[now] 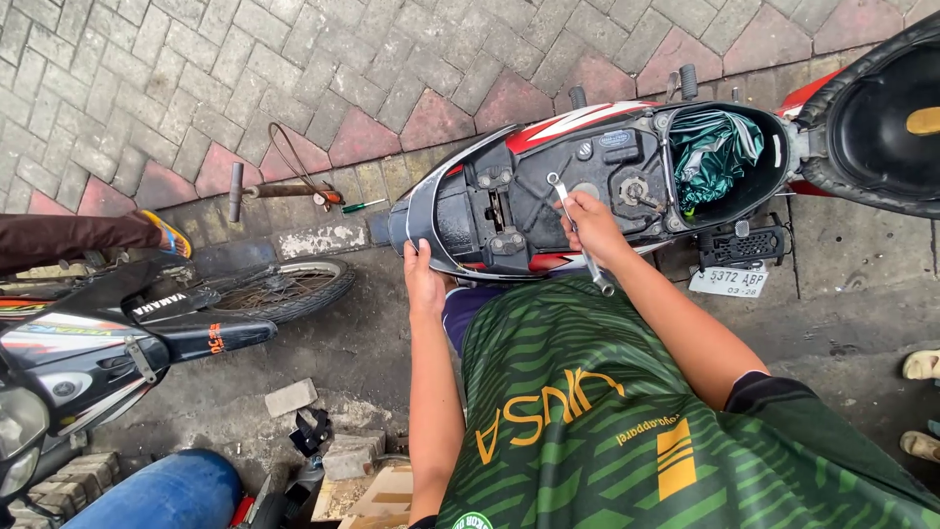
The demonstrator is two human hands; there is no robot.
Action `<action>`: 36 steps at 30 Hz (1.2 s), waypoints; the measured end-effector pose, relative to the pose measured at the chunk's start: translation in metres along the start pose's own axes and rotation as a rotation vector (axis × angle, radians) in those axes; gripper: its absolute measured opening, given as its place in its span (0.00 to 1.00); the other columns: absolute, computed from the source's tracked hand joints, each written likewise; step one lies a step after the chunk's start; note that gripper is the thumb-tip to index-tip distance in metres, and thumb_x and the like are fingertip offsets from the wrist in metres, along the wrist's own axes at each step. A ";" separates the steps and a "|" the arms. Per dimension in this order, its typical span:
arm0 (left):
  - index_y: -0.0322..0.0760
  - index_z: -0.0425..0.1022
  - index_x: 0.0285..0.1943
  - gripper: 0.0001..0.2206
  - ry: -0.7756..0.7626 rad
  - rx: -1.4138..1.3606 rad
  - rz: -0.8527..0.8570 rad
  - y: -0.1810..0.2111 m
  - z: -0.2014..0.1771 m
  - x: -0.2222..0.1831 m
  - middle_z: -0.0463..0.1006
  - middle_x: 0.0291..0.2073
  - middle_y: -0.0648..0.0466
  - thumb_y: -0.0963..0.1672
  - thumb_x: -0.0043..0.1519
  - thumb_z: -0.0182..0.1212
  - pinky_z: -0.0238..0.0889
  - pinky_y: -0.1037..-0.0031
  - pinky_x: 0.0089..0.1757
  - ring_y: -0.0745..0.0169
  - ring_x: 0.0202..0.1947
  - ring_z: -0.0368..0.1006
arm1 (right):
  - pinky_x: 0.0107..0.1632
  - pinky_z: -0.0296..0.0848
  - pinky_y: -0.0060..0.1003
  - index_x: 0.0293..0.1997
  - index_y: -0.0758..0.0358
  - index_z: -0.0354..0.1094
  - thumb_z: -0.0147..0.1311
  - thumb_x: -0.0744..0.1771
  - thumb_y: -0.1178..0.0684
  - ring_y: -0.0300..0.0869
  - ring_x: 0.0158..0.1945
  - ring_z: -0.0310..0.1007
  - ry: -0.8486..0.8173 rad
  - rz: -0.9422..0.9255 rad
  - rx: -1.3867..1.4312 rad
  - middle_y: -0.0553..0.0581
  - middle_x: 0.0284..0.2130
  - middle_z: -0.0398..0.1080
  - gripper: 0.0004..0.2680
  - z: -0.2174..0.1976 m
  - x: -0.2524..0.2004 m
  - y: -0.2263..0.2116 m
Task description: A person uses a T-handle socket wrench to work on bolts inside the storage compartment of a motorcycle.
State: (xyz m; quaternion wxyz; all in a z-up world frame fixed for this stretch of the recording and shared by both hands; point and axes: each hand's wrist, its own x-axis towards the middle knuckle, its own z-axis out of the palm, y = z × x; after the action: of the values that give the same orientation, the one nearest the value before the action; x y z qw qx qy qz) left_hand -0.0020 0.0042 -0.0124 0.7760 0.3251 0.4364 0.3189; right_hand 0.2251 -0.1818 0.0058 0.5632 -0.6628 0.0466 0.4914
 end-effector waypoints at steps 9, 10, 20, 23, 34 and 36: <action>0.47 0.67 0.49 0.01 0.014 0.051 0.001 -0.033 -0.044 0.012 0.78 0.49 0.62 0.45 0.72 0.53 0.67 0.73 0.57 0.76 0.51 0.73 | 0.49 0.71 0.53 0.39 0.64 0.72 0.45 0.71 0.48 0.62 0.46 0.73 -0.262 -0.476 -1.180 0.67 0.34 0.72 0.12 0.010 0.014 -0.014; 0.47 0.67 0.49 0.01 0.022 0.047 0.005 -0.036 -0.047 0.014 0.78 0.49 0.62 0.45 0.72 0.53 0.67 0.73 0.57 0.76 0.51 0.73 | 0.49 0.71 0.53 0.39 0.64 0.72 0.45 0.71 0.48 0.62 0.46 0.73 -0.270 -0.479 -1.184 0.67 0.34 0.72 0.12 0.010 0.016 -0.010; 0.44 0.68 0.51 0.03 -0.009 0.013 0.003 -0.055 -0.065 0.029 0.79 0.49 0.58 0.44 0.72 0.53 0.69 0.70 0.55 0.71 0.51 0.75 | 0.50 0.67 0.47 0.39 0.57 0.74 0.48 0.70 0.42 0.54 0.45 0.75 -0.410 -0.584 -1.481 0.60 0.32 0.74 0.12 0.004 0.042 0.003; 0.44 0.68 0.52 0.04 -0.013 0.019 0.002 -0.052 -0.064 0.027 0.79 0.49 0.59 0.45 0.72 0.53 0.69 0.71 0.55 0.72 0.51 0.75 | 0.50 0.65 0.44 0.38 0.56 0.74 0.48 0.69 0.42 0.52 0.44 0.74 -0.423 -0.617 -1.518 0.58 0.31 0.74 0.11 0.002 0.052 0.005; 0.44 0.68 0.50 0.02 -0.019 0.024 0.012 -0.069 -0.082 0.037 0.79 0.49 0.57 0.44 0.73 0.52 0.71 0.70 0.55 0.71 0.50 0.75 | 0.45 0.67 0.46 0.40 0.48 0.73 0.46 0.69 0.39 0.50 0.41 0.76 -0.500 -0.693 -1.692 0.54 0.31 0.75 0.11 0.002 0.079 0.024; 0.43 0.68 0.52 0.04 -0.023 0.023 0.011 -0.065 -0.076 0.035 0.78 0.50 0.59 0.44 0.72 0.53 0.71 0.70 0.54 0.72 0.50 0.75 | 0.37 0.75 0.52 0.39 0.59 0.71 0.42 0.71 0.43 0.62 0.33 0.78 -0.550 -0.345 -1.528 0.69 0.27 0.75 0.13 0.002 0.072 0.031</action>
State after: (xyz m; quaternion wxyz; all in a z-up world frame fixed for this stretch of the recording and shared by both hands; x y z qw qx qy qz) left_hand -0.0411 0.0108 -0.1106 0.7752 0.3402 0.4294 0.3145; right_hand 0.2414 -0.1561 -0.0665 0.0167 -0.7167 -0.5416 0.4390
